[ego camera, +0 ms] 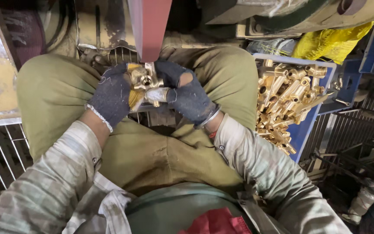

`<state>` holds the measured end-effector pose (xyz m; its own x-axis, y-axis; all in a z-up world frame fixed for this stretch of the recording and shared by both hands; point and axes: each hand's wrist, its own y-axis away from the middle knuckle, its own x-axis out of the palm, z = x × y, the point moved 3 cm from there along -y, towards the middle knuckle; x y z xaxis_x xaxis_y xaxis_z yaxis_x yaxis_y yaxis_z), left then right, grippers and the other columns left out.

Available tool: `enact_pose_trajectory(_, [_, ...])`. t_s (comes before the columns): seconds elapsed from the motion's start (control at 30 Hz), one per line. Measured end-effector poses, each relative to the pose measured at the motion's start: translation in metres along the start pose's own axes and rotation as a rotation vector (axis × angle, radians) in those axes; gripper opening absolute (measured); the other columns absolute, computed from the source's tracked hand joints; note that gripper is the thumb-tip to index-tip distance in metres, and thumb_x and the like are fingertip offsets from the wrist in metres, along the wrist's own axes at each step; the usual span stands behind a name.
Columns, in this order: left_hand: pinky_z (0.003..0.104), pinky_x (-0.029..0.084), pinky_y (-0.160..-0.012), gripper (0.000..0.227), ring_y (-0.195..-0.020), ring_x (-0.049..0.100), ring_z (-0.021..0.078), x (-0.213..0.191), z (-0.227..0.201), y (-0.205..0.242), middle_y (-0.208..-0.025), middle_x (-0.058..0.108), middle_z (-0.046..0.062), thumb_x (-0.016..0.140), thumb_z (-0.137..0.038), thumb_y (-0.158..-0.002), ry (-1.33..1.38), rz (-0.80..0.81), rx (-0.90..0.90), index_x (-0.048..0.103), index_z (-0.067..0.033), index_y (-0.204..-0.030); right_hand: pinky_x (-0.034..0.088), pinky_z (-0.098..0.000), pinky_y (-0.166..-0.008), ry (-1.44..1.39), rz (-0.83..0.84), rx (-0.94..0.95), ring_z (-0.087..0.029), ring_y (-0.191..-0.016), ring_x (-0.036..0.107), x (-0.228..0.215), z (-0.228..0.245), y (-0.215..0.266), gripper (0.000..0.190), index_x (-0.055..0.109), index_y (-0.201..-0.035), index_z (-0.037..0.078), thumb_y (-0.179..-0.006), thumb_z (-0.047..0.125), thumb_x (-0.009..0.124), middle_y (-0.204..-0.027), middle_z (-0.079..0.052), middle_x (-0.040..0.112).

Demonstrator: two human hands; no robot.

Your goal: The person sits cross-legged and repeatedly presses brass-colored metal parts against a vertical grinding wheel to smooth their surfaces. They handle the parts one at a time, rotating them to grind different sides, then place the finished pieces into a nearby bin.

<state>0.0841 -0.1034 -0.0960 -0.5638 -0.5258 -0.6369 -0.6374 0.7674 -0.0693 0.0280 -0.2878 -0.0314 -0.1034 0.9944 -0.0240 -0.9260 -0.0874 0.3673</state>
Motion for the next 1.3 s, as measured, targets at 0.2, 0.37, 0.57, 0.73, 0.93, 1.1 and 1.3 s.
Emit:
enact_pose_trajectory(0.2, [0.047,0.045,-0.105,0.035,-0.110,0.063,0.0391,0.020,0.026,-0.002,-0.113,0.071,0.020,0.070,-0.017,-0.087,-0.110,0.029,-0.028,0.070,-0.0033,-0.119,0.063,-0.0333,-0.065,-0.270,-0.008,0.236,-0.018,-0.086,0.071,-0.001,0.003,-0.015,0.049,0.066,-0.126,-0.009,-0.087,0.019,0.074,-0.115,-0.013,0.069])
enact_pose_trajectory(0.37, [0.048,0.047,-0.096,0.036,-0.105,0.061,0.0434,0.021,0.031,-0.006,-0.107,0.067,0.025,0.068,-0.019,-0.086,-0.140,-0.053,-0.083,0.067,0.0025,-0.115,0.062,-0.0304,-0.062,-0.330,-0.052,0.251,-0.017,-0.082,0.067,0.002,0.018,-0.022,0.047,0.067,-0.128,-0.009,-0.090,0.017,0.078,-0.108,-0.015,0.069])
enact_pose_trajectory(0.57, [0.045,0.050,-0.102,0.023,-0.109,0.064,0.0372,-0.019,-0.037,0.005,-0.115,0.067,0.021,0.052,-0.001,-0.101,-0.104,-0.131,-0.028,0.066,0.0018,-0.118,0.059,-0.0351,-0.098,0.082,0.009,-0.118,-0.019,-0.120,0.067,-0.006,0.042,0.030,0.064,0.054,-0.145,-0.001,-0.090,0.021,0.079,-0.134,-0.009,0.064])
enact_pose_trajectory(0.73, [0.036,0.055,-0.092,0.029,-0.102,0.069,0.0232,-0.058,-0.102,0.043,-0.112,0.071,0.012,0.060,-0.017,-0.101,0.846,-0.187,-0.287,0.066,0.0007,-0.123,0.050,-0.0370,-0.116,-0.184,0.138,-0.114,-0.022,-0.135,0.058,-0.002,0.062,0.101,0.076,0.044,-0.155,0.000,-0.094,0.023,0.081,-0.148,-0.011,0.058])
enact_pose_trajectory(0.93, [0.038,0.052,-0.101,0.032,-0.113,0.065,0.0278,-0.070,-0.123,0.058,-0.122,0.065,0.014,0.063,-0.007,-0.100,0.459,-0.328,-0.151,0.061,0.0004,-0.131,0.053,-0.0366,-0.102,-0.557,0.329,0.057,-0.024,-0.119,0.062,0.003,0.067,0.119,0.065,0.050,-0.150,-0.006,-0.095,0.013,0.078,-0.135,-0.018,0.063])
enact_pose_trajectory(1.1, [0.041,0.051,-0.095,0.033,-0.109,0.064,0.0333,-0.050,-0.110,0.070,-0.118,0.066,0.016,0.067,-0.006,-0.092,0.236,-0.305,-0.247,0.066,0.0008,-0.124,0.057,-0.0388,-0.082,-0.455,0.079,0.239,-0.023,-0.108,0.066,0.015,0.050,0.119,0.073,0.048,-0.151,0.000,-0.085,0.012,0.075,-0.133,-0.013,0.064])
enact_pose_trajectory(1.3, [0.040,0.052,-0.103,0.033,-0.118,0.065,0.0314,-0.049,-0.123,0.068,-0.129,0.065,0.016,0.057,0.002,-0.095,0.330,-0.357,-0.205,0.063,0.0004,-0.127,0.057,-0.0390,-0.096,0.683,-0.241,-0.387,-0.030,-0.114,0.070,0.023,0.059,0.114,0.056,0.055,-0.142,0.005,-0.094,0.014,0.083,-0.125,-0.015,0.069])
